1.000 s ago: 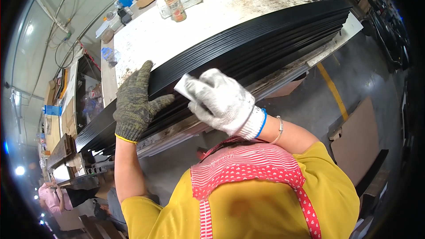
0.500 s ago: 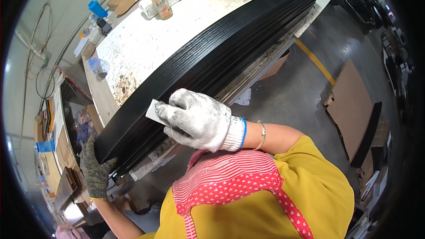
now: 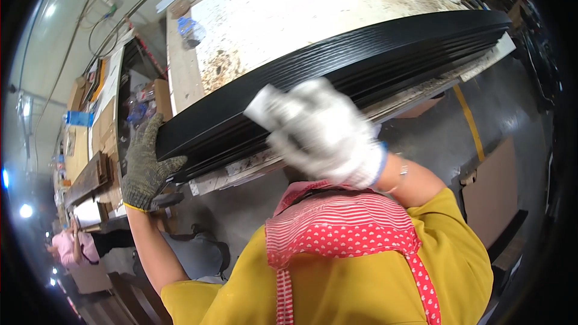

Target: The person sands and wipes down the surfaces and edges of stacked black panels using a sanding block by hand.

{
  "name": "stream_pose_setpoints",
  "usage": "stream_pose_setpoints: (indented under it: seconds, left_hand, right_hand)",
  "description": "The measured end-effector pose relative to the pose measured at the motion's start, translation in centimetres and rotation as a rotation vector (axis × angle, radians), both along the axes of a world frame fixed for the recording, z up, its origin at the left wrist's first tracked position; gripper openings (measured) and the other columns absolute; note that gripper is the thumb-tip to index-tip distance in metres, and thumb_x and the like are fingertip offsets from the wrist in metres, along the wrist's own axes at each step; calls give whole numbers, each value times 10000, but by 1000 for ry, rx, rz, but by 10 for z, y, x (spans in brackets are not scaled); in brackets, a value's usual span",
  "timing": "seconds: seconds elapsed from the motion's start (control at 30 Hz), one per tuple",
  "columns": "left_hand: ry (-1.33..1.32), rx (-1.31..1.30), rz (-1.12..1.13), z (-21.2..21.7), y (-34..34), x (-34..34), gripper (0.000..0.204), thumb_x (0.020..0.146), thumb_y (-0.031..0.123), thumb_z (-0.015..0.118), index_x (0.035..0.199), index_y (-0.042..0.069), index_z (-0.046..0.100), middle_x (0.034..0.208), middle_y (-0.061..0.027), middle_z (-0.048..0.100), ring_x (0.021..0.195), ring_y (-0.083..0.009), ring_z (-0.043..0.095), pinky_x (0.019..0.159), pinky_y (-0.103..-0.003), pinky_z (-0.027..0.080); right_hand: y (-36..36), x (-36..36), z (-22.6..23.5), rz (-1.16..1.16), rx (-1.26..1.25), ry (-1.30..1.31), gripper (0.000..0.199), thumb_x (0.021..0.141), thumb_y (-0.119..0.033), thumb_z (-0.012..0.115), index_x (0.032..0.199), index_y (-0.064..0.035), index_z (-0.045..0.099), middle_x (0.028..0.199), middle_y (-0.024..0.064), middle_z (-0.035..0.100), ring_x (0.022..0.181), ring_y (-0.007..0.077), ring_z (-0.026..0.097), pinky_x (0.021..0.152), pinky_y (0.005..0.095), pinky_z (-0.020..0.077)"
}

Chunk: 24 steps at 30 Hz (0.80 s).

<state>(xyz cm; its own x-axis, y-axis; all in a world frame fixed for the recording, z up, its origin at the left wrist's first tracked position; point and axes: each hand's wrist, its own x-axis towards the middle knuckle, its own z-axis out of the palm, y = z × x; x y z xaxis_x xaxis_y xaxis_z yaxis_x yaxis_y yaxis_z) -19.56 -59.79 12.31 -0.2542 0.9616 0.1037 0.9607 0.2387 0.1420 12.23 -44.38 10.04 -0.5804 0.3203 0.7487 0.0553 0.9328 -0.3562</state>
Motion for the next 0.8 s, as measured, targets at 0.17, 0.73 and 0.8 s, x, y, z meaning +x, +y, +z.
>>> stream_pose_setpoints:
  seconds: [0.17,0.73,0.8]
  left_hand:
    - [-215,-38,37,6,-59,-64,978,662,205,886,1515,67,428,1510,-155,485,1391,-286,457,1174,-380,335]
    - [-409,282,-198,-33,-57,-98,711,662,273,898,1285,50,636,1309,-147,618,1256,-323,552,1095,-419,419]
    - [-399,284,-196,-39,-58,-102,710,668,292,899,1282,52,635,1302,-152,617,1261,-332,547,1101,-431,415]
  right_hand:
    - [29,43,-16,-334,24,-12,377,815,-34,700,1176,22,604,990,154,656,805,277,639,683,368,558]
    - [-73,-105,-8,-150,39,-143,519,738,-58,773,1230,-38,609,941,146,585,726,314,630,612,409,541]
    - [-90,-135,-2,-36,50,-148,488,755,-64,746,1222,-27,610,917,144,583,736,317,630,641,409,546]
